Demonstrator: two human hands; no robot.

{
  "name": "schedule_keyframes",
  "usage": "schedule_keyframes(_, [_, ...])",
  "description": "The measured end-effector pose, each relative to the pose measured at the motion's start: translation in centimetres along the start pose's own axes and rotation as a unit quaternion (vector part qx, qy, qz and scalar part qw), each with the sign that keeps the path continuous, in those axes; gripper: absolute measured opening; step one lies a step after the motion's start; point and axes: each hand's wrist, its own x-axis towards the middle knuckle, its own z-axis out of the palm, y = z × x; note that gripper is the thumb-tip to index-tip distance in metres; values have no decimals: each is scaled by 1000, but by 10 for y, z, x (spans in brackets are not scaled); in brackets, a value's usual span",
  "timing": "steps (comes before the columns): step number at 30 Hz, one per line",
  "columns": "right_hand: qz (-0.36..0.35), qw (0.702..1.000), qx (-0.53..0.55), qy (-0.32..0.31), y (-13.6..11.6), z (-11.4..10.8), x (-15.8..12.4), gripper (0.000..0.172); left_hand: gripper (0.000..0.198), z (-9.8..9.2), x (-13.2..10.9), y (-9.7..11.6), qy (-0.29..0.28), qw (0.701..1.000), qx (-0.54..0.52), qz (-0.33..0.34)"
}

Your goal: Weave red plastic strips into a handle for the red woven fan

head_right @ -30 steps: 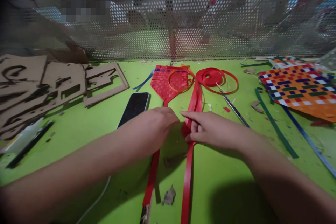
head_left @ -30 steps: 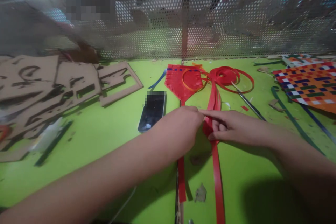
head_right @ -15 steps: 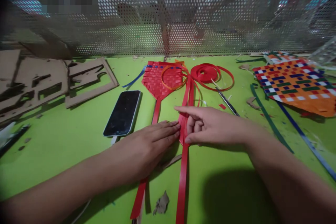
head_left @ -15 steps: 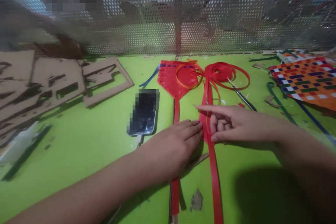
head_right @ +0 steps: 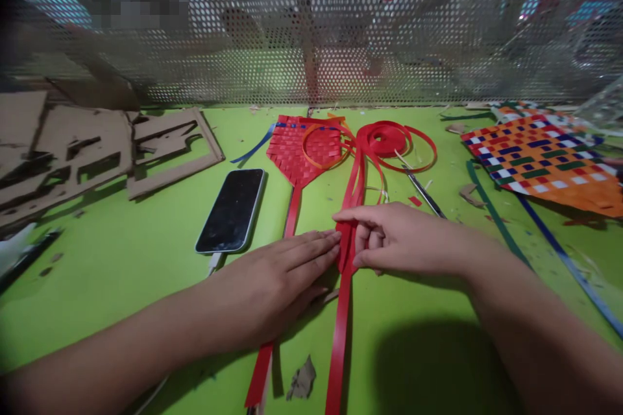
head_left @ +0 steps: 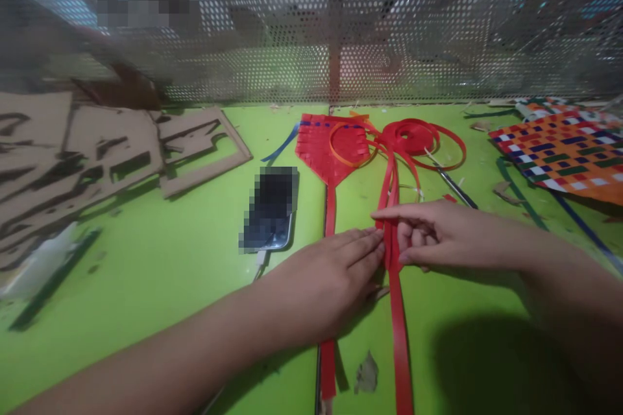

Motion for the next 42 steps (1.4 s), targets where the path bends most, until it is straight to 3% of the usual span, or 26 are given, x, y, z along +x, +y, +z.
schedule_keyframes(5, [-15,998,-62,20,-2,2,0,69,43,-5,0,3,27,1000,-6,11])
schedule_keyframes(10, [-18,996,-80,24,-2,3,-1,70,36,-8,2,4,-3,1000,-24,-10])
schedule_keyframes(19, [-31,995,-88,31,0,4,-1,78,39,1,0,6,6,1000,0,3])
schedule_keyframes(27, [-25,995,-88,35,-1,5,0,80,38,-3,3,7,-1,1000,-26,2])
schedule_keyframes(32, [-26,994,-102,39,2,5,0,77,47,-8,3,9,6,999,-37,-5])
schedule_keyframes(42, [-36,992,-115,42,-4,7,-2,71,46,0,-1,19,5,1000,27,-1])
